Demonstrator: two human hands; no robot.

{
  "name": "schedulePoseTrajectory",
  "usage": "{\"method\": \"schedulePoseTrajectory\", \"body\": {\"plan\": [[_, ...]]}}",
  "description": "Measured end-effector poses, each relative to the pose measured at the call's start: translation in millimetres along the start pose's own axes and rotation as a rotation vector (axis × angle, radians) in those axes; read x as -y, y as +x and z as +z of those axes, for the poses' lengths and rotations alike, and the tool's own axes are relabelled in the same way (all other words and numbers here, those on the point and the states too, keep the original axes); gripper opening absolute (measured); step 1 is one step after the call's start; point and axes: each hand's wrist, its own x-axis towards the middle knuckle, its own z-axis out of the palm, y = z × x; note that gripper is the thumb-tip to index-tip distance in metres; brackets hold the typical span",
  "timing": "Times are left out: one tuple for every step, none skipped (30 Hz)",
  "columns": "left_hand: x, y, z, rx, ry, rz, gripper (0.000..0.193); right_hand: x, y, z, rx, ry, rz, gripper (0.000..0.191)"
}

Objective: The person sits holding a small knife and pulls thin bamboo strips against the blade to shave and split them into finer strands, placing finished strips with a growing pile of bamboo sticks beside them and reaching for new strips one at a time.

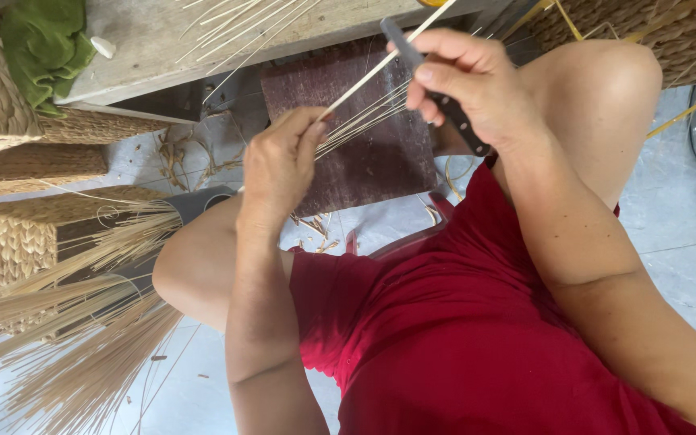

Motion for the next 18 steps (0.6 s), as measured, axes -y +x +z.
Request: {"method": "schedulePoseTrajectory", "body": {"plan": [[2, -2, -3, 0.059, 0.112, -0.085, 0.014, 2, -1, -5, -0.014, 0.051, -0.013, 0.030], [6, -5, -9, 0.118, 0.225, -0.171, 0.016, 4, -1, -10, -0.046, 0.057, -0.049, 0.029], [11, -7, -14, 0.178, 0.339, -0.258, 0.017, 6, -2, -15, -0.076, 0.065, -0.084, 0.027], [15, -8, -20, 0.088, 0.449, -0.180, 0.029, 7, -3, -19, -0.106, 0.074, -0.119, 0.026], [18, -9, -25, -0.001, 0.558, -0.100, 0.042, 8, -4, -23, -0.125, 0.078, -0.126, 0.026], [20, -10, -27, -0.091, 0.664, -0.018, 0.056, 8, -5, -25, -0.143, 0.081, -0.134, 0.026], [20, -9, -27, -0.148, 0.578, -0.012, 0.052, 7, -5, -26, -0.163, 0.085, -0.143, 0.027], [20, -7, -28, -0.205, 0.492, -0.004, 0.049, 5, -5, -25, -0.154, 0.074, -0.140, 0.027], [18, -5, -28, -0.261, 0.405, 0.006, 0.047, 4, -5, -24, -0.146, 0.061, -0.139, 0.028], [13, -6, -25, -0.310, 0.377, 0.011, 0.045, 2, -5, -23, -0.139, 0.048, -0.137, 0.029], [6, -9, -19, -0.360, 0.348, 0.015, 0.045, 1, -4, -22, -0.137, 0.044, -0.138, 0.029], [1, -11, -16, -0.409, 0.319, 0.020, 0.046, 0, -3, -22, -0.136, 0.040, -0.139, 0.029], [-2, -9, -16, -0.401, 0.258, 0.037, 0.046, 0, -3, -22, -0.132, 0.037, -0.140, 0.029], [-4, -8, -17, -0.395, 0.200, 0.051, 0.046, 0, -2, -22, -0.151, 0.051, -0.139, 0.026], [-5, -8, -19, -0.387, 0.143, 0.063, 0.046, -1, -2, -23, -0.170, 0.067, -0.136, 0.024], [-5, -6, -19, -0.348, 0.100, 0.036, 0.040, -1, -2, -25, -0.190, 0.081, -0.132, 0.022], [-3, -2, -18, -0.310, 0.055, 0.013, 0.034, -1, -2, -26, -0.194, 0.089, -0.137, 0.021], [-1, 2, -17, -0.272, 0.011, -0.009, 0.030, -1, -3, -28, -0.198, 0.096, -0.142, 0.021]]}}
